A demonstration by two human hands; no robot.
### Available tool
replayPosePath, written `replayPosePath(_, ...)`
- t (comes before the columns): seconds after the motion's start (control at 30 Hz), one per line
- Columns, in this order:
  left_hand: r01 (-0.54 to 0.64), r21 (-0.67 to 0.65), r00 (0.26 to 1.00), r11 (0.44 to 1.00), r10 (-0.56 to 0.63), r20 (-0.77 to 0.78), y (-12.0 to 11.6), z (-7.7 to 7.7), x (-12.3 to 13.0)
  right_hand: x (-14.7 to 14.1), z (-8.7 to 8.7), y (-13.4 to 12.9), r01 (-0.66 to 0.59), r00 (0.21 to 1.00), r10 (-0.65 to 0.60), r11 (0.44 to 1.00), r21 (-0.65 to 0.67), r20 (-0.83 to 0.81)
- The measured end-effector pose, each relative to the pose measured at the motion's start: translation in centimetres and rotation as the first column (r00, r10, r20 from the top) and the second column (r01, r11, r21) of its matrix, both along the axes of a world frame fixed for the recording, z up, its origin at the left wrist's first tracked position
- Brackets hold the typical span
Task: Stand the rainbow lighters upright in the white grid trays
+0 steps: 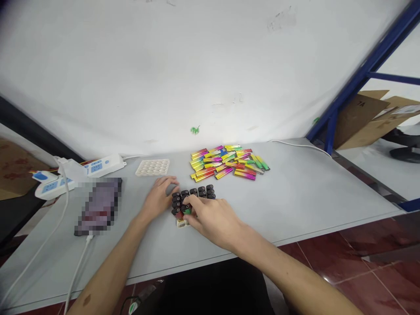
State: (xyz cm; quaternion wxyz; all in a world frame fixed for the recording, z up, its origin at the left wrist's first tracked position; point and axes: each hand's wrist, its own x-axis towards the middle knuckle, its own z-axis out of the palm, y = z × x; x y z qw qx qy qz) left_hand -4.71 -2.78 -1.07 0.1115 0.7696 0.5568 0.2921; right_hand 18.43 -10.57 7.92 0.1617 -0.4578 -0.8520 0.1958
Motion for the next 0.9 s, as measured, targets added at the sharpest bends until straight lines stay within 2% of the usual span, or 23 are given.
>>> replayPosePath(0.1, -0.001, 0.002, 1.0, 1.0, 0.001, -0.002, 0.1, -0.2, 0.0, 1.1, 0.4, 0.3, 0.057, 0.997, -0.054, 0.998, 0.041, -0.063)
replayPosePath(0.2, -0.003, 0.001, 1.0, 1.0, 0.003, -0.002, 0.0, -0.1, 0.0, 4.0, 0.2, 2.4, 0.243, 0.967, -0.234, 0.966, 0.091, -0.095)
replayPosePath(0.27, -0.002, 0.001, 1.0, 1.0, 0.002, 0.0, 0.0, -0.1, 0.0, 6.9, -0.7, 4.6, 0.422, 0.907, -0.418, 0.895, 0.145, -0.056)
replayPosePath(0.33, -0.002, 0.004, 1.0, 1.0, 0.002, 0.002, 0.0, 0.0, 0.1, 10.1, -2.2, 6.6, 0.553, 0.817, -0.573, 0.809, 0.197, 0.06)
replayPosePath(0.37, -0.002, 0.005, 1.0, 1.0, 0.002, 0.003, 0.0, 0.0, 0.0, 11.5, -3.0, 7.3, 0.575, 0.784, -0.607, 0.789, 0.218, 0.129)
replayPosePath(0.43, -0.002, 0.008, 1.0, 1.0, 0.001, 0.005, 0.1, -0.1, 0.0, 14.0, -4.7, 8.2, 0.53, 0.776, -0.579, 0.814, 0.238, 0.251)
replayPosePath(0.57, 0.001, 0.009, 1.0, 1.0, -0.001, 0.001, 0.1, -0.2, -0.1, 16.5, -6.9, 7.9, 0.471, 0.795, -0.532, 0.844, 0.256, 0.291)
replayPosePath(0.63, -0.005, 0.005, 1.0, 1.0, 0.005, 0.003, 0.1, -0.2, -0.1, 16.8, -6.9, 7.5, 0.445, 0.853, -0.481, 0.873, 0.199, 0.203)
replayPosePath(0.7, -0.008, 0.004, 1.0, 1.0, 0.008, 0.012, 0.1, -0.2, -0.1, 16.8, -6.2, 7.3, 0.435, 0.899, -0.439, 0.895, 0.097, 0.019)
replayPosePath(0.73, -0.006, 0.005, 1.0, 1.0, 0.006, 0.016, 0.1, -0.1, -0.1, 16.6, -5.6, 7.2, 0.436, 0.898, -0.431, 0.9, 0.032, -0.091)
replayPosePath(0.8, -0.003, 0.001, 1.0, 1.0, 0.002, 0.021, 0.1, -0.1, -0.1, 16.0, -4.3, 7.2, 0.42, 0.85, -0.437, 0.899, -0.123, -0.293)
replayPosePath(0.9, -0.001, -0.007, 1.0, 1.0, 0.001, 0.023, 0.1, 0.0, -0.1, 14.4, -2.8, 7.5, 0.305, 0.705, -0.451, 0.889, -0.341, -0.547)
